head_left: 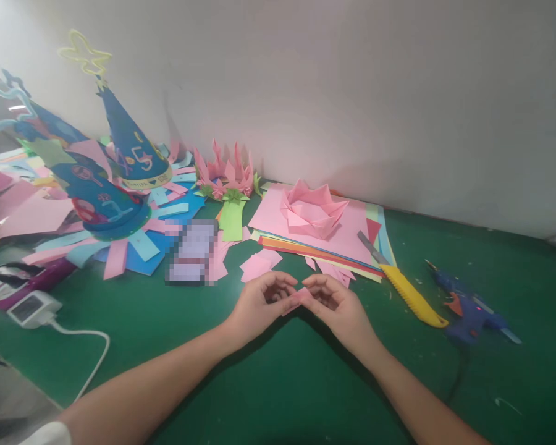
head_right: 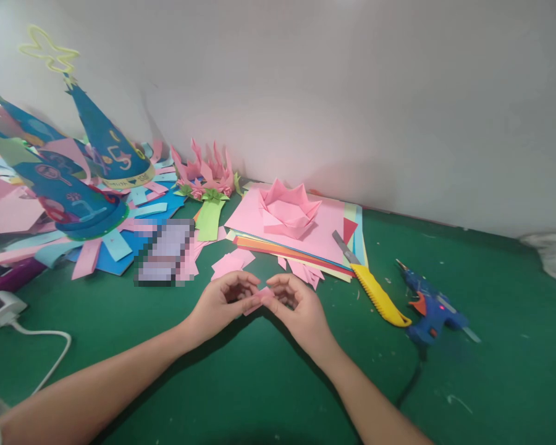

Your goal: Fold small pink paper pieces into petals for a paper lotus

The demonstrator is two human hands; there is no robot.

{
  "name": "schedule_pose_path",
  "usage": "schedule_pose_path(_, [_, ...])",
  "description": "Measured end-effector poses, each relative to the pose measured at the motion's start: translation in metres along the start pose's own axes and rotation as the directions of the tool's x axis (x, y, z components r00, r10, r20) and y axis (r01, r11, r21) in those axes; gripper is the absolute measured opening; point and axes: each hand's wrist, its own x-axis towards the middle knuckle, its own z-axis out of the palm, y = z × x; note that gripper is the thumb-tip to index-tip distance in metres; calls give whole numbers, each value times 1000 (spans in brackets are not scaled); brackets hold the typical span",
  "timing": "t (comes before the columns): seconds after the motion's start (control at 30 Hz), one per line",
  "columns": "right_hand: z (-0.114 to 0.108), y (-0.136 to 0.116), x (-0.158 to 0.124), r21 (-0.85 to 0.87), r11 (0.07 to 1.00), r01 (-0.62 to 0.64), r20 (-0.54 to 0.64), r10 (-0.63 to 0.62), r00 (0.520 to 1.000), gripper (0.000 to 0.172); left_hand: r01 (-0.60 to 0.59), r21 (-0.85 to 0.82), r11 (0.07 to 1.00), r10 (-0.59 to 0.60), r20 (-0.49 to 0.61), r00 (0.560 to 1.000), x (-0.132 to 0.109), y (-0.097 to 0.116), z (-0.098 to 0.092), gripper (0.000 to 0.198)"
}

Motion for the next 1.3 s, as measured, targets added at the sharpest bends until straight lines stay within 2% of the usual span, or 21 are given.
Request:
schedule_pose_path(0.2, [-1,-7,0,-29,998,-53,92,56,994,25,15,-112,994,-16,-11,1000,0,4,1,37])
schedule_pose_path(0.33, [-2,-5,0,-40,997,-70,53,72,996,26,125,-166,978,-116,65,991,0,7,-1,42])
schedule_pose_path(0.43, [-2,-3,0,-16,997,-76,37,76,996,25,150,-165,975,-139,72,988,1,10,-3,44])
schedule_pose_path(0.6, [-2,-3,-1,48,994,-94,32,92,995,21,132,-169,977,-121,72,990,2,7,-2,44])
schedule_pose_path(0.73, [-1,-3,-1,61,992,-110,12,110,994,22,65,-157,985,-55,70,996,0,2,-1,40])
schedule_pose_path(0.97, [1,-7,-1,31,995,-93,-3,93,996,24,-23,-26,999,24,35,999,-2,2,2,36])
schedule_pose_path(1.3, [-1,-5,-1,3,997,-77,-11,77,997,27,-40,15,999,40,3,999,-2,0,1,33])
